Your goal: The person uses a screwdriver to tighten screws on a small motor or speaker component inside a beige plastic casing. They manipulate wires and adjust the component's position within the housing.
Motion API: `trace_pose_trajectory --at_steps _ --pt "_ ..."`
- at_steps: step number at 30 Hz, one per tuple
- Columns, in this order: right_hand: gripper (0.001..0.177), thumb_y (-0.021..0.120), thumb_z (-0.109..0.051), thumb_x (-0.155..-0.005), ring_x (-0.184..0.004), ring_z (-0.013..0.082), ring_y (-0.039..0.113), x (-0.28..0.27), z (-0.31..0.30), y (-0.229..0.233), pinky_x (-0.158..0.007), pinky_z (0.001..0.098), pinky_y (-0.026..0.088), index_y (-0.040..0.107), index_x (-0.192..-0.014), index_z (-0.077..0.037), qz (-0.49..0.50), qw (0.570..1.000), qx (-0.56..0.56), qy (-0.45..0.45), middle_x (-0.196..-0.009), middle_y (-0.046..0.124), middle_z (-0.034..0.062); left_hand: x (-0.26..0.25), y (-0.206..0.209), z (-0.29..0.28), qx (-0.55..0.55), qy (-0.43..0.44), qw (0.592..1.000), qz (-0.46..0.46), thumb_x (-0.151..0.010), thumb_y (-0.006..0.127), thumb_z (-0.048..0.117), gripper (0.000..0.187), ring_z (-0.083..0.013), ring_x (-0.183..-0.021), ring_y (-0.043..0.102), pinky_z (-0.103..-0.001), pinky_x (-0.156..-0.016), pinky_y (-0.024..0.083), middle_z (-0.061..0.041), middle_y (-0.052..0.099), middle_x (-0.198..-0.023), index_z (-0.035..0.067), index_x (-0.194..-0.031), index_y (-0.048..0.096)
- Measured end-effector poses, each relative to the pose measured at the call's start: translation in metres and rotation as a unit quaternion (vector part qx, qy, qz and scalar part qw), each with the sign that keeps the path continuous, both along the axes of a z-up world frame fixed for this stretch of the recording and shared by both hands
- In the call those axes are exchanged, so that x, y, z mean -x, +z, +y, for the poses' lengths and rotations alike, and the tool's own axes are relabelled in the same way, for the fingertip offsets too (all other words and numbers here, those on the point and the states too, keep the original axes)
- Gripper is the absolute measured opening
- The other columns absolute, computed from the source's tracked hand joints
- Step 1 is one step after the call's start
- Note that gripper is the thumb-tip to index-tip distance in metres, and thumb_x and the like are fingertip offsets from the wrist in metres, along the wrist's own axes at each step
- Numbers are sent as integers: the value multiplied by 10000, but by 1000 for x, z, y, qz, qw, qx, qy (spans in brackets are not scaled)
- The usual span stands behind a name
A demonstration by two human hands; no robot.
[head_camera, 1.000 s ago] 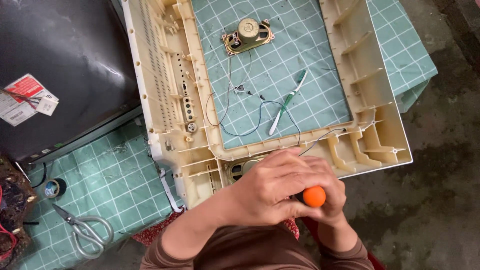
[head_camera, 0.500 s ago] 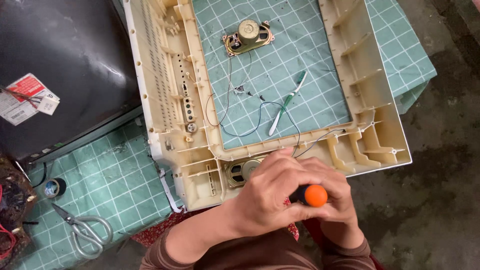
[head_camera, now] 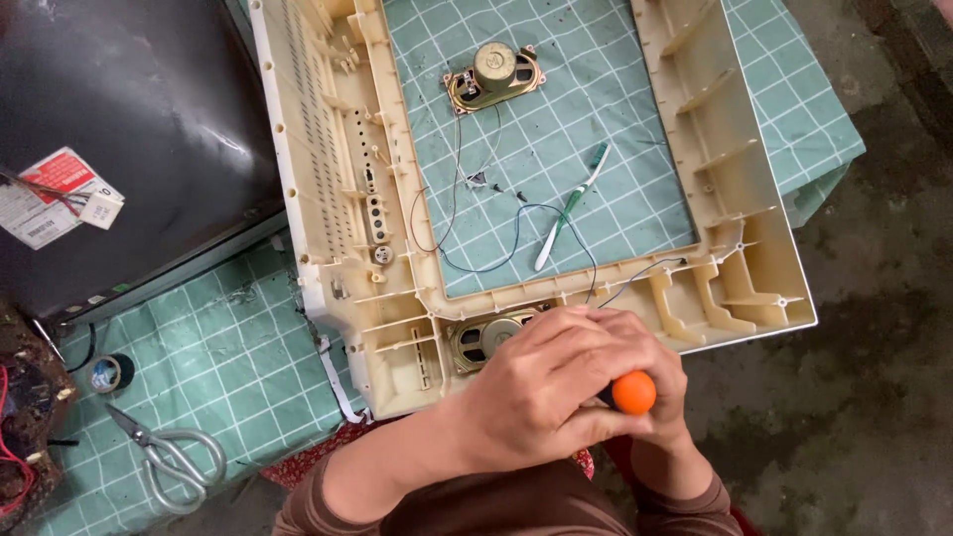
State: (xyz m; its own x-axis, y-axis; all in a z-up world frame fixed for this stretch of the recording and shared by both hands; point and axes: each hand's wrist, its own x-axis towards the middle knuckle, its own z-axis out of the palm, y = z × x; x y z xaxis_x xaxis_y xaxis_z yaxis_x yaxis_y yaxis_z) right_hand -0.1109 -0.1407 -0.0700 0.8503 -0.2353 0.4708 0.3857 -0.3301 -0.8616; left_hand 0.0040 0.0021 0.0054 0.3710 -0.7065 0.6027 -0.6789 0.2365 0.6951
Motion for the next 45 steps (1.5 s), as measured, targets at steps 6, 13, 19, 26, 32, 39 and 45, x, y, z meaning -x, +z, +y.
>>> trace_pose_trajectory --at_steps 6,13,19,26,32,39,45 --pt "658 578 -654 -1014 -1009 320 682 0 -13 -12 -974 499 580 632 -1076 0 -21 997 -46 65 -1047 695 116 10 -7 4 11 55 998 7 -935 780 275 391 -304 -985 632 -566 -1101 468 -146 656 -1038 -16 -1155 638" --pt "629 616 -596 -1005 -927 334 668 10 -20 -32 -900 494 569 638 -1121 22 -36 996 -42 73 -1059 691 150 2 -5 1 12 -8 1000 10 -986 660 320 378 -330 -1077 644 -565 -1190 397 -140 686 -1121 -22 -1147 644" --pt "477 678 -484 -966 -923 265 632 4 -4 -23 -882 437 537 647 -1066 -19 -38 997 -65 33 -993 648 111 -7 -3 1 31 -31 999 1 -1011 625 345 407 -325 -1086 650 -530 -1124 461 -156 678 -1160 -6 -1216 619" --pt "422 731 -305 -859 -950 284 672 5 1 -38 -969 476 547 652 -1113 22 -67 992 -68 -79 -989 710 133 -80 -21 -17 -43 -54 998 -8 -1042 599 170 196 -160 -553 574 -299 -656 521 -45 674 -721 26 -1123 704" --pt "514 748 -456 -930 -880 257 648 -4 -13 -41 -877 402 595 585 -1247 -86 -214 942 -181 -186 -943 666 114 -150 -182 -64 -343 184 897 -209 -736 601 -127 238 -357 -797 570 -473 -700 467 -112 658 -821 84 -814 680" --pt "593 799 -427 -910 -939 248 652 11 -26 -63 -902 372 598 566 -1325 -75 -198 913 -272 -233 -1017 669 182 -175 -282 -95 -502 195 761 -363 -817 669 197 135 -281 -893 671 -592 -1030 355 -5 753 -855 257 -805 789" --pt "681 831 -518 -872 -971 206 665 19 -37 -68 -831 399 615 553 -1331 -100 -163 905 -284 -271 -1038 668 148 -170 -327 -91 -418 220 758 -450 -734 676 79 150 -268 -680 638 -623 -1088 379 -32 677 -700 201 -660 722"
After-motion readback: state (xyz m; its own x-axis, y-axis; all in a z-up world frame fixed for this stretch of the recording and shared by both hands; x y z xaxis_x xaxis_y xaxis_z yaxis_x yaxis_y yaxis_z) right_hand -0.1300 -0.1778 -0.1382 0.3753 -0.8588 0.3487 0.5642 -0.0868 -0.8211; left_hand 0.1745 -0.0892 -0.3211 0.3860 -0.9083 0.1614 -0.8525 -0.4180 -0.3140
